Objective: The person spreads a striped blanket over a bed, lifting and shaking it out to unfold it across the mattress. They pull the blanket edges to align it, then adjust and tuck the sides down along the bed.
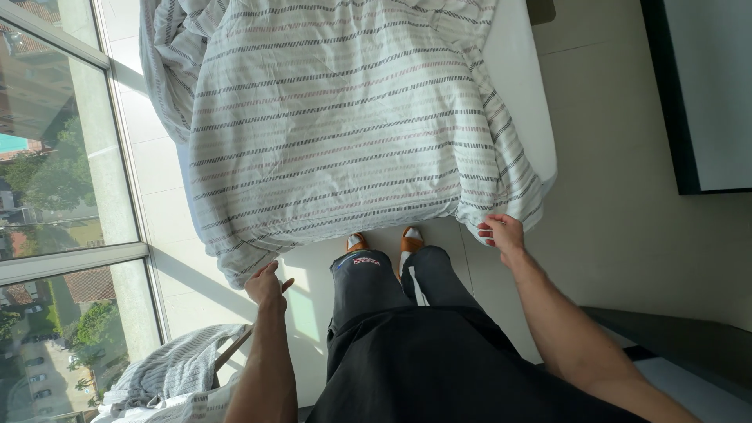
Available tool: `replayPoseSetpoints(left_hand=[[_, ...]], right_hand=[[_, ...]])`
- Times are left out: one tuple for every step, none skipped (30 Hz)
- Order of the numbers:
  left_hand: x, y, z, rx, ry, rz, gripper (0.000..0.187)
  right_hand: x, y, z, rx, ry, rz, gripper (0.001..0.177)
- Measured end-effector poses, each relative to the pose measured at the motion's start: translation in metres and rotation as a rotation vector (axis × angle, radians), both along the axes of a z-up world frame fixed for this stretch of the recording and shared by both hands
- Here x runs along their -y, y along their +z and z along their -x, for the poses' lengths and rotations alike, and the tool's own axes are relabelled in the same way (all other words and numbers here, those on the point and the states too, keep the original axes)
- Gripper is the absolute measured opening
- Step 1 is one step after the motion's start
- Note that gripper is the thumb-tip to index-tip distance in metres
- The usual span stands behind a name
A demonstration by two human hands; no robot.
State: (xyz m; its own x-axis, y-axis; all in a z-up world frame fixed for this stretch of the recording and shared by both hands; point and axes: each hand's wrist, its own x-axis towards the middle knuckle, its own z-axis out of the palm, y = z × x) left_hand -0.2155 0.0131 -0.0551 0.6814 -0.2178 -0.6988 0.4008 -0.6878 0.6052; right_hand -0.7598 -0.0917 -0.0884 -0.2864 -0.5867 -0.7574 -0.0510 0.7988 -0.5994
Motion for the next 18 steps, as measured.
replayPoseSetpoints(left_hand=[[0.001,-0.005,0.005,-0.003,-0.004,-0.009,0.021],[0.0,-0.011,0.009,-0.022,-0.01,-0.005,0.022],[-0.001,-0.017,0.012,-0.041,-0.017,-0.001,0.023],[-0.001,-0.022,0.018,-0.046,-0.022,-0.01,0.023],[-0.001,-0.026,0.024,-0.061,-0.061,-0.055,0.025],[0.008,-0.034,0.03,-0.076,-0.1,-0.086,0.026],[0.013,-0.04,0.036,-0.082,-0.105,-0.083,0.026],[0.017,-0.047,0.041,-0.101,-0.131,-0.115,0.027],[0.02,-0.056,0.047,-0.12,-0.157,-0.146,0.027],[0.028,-0.071,0.049,-0.124,-0.155,-0.143,0.027],[0.036,-0.087,0.051,-0.134,-0.207,-0.159,0.028],[0.028,-0.099,0.053,-0.142,-0.254,-0.194,0.028],[0.03,-0.111,0.056,-0.145,-0.245,-0.212,0.028],[0.032,-0.123,0.057,-0.157,-0.268,-0.185,0.029],[0.032,-0.135,0.059,-0.169,-0.292,-0.158,0.029],[0.035,-0.136,0.063,-0.167,-0.28,-0.178,0.029],[0.038,-0.138,0.067,-0.165,-0.331,-0.206,0.031],[0.042,-0.138,0.071,-0.165,-0.382,-0.235,0.033]], right_hand=[[-0.002,-0.004,-0.004,-0.003,-0.004,-0.009,0.018],[-0.006,-0.009,-0.01,0.005,0.019,-0.031,0.018],[-0.01,-0.015,-0.016,0.015,0.042,-0.053,0.019],[-0.017,-0.021,-0.023,0.01,0.037,-0.063,0.019],[-0.023,-0.026,-0.03,0.029,0.057,-0.086,0.02],[-0.019,-0.034,-0.038,0.046,0.077,-0.097,0.021],[-0.023,-0.041,-0.046,0.04,0.073,-0.094,0.021],[-0.027,-0.05,-0.054,0.059,0.088,-0.123,0.022],[-0.03,-0.061,-0.062,0.078,0.103,-0.152,0.023],[-0.022,-0.075,-0.069,0.074,0.106,-0.15,0.023],[-0.015,-0.09,-0.076,0.092,0.115,-0.163,0.025],[-0.021,-0.104,-0.083,0.116,0.128,-0.196,0.026],[-0.023,-0.123,-0.089,0.116,0.134,-0.215,0.026],[-0.025,-0.142,-0.097,0.135,0.153,-0.224,0.027],[-0.027,-0.161,-0.104,0.155,0.171,-0.233,0.027],[-0.025,-0.183,-0.11,0.161,0.179,-0.253,0.027],[-0.023,-0.204,-0.116,0.165,0.195,-0.271,0.029],[-0.022,-0.225,-0.123,0.17,0.21,-0.289,0.03]])
